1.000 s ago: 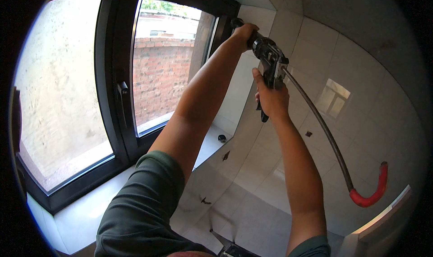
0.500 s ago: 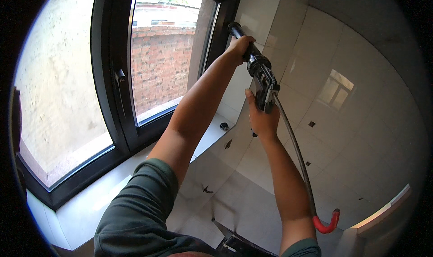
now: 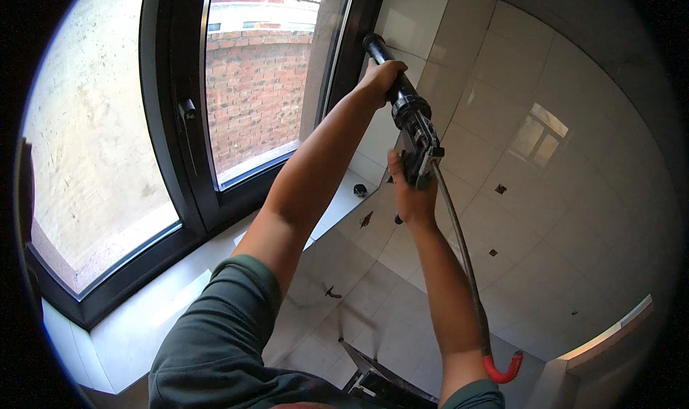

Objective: The person stands on a stepladder and uses a caulking gun to apply sealant along the upper edges of a window frame. They reload the caulking gun with a new cartridge mid-task and continue applying sealant to different sections of the window frame.

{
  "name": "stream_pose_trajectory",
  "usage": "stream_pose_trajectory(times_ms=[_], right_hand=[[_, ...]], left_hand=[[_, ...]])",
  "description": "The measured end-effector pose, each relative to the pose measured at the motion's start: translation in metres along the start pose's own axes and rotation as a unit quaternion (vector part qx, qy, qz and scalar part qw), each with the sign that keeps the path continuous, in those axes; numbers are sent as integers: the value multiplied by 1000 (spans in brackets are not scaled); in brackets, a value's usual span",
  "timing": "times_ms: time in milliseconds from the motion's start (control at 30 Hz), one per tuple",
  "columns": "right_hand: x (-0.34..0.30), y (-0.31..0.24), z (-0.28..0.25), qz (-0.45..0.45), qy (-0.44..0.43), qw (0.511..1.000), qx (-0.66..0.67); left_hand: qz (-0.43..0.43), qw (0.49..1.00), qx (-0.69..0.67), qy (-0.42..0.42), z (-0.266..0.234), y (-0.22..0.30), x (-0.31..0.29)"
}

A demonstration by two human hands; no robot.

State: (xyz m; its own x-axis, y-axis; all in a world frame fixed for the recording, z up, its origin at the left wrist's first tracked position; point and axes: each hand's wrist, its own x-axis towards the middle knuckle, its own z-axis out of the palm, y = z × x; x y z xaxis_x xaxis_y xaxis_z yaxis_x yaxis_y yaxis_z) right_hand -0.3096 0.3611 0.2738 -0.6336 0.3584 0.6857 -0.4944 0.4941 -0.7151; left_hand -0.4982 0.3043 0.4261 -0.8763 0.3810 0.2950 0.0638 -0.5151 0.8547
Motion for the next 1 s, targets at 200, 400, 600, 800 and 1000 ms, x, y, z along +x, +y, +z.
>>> stream_pose_trajectory(times_ms=[200,400,600,800,1000], right_hand=[[-21,11,9,11,18,999,-29],[-36,12,10,46,-16,998,-36],[-50,27,11,100,4,994,-31],[-37,35,3,129,-27,991,-21],[-35,81,-10,163,-33,986,-9]], left_hand=[[12,1000,11,13,-10,-19,-16],[6,999,33,21,-21,-34,-25],[2,998,46,30,-29,-65,-22],[-5,998,48,50,-33,-79,-5],[-33,993,78,78,-34,-119,14]])
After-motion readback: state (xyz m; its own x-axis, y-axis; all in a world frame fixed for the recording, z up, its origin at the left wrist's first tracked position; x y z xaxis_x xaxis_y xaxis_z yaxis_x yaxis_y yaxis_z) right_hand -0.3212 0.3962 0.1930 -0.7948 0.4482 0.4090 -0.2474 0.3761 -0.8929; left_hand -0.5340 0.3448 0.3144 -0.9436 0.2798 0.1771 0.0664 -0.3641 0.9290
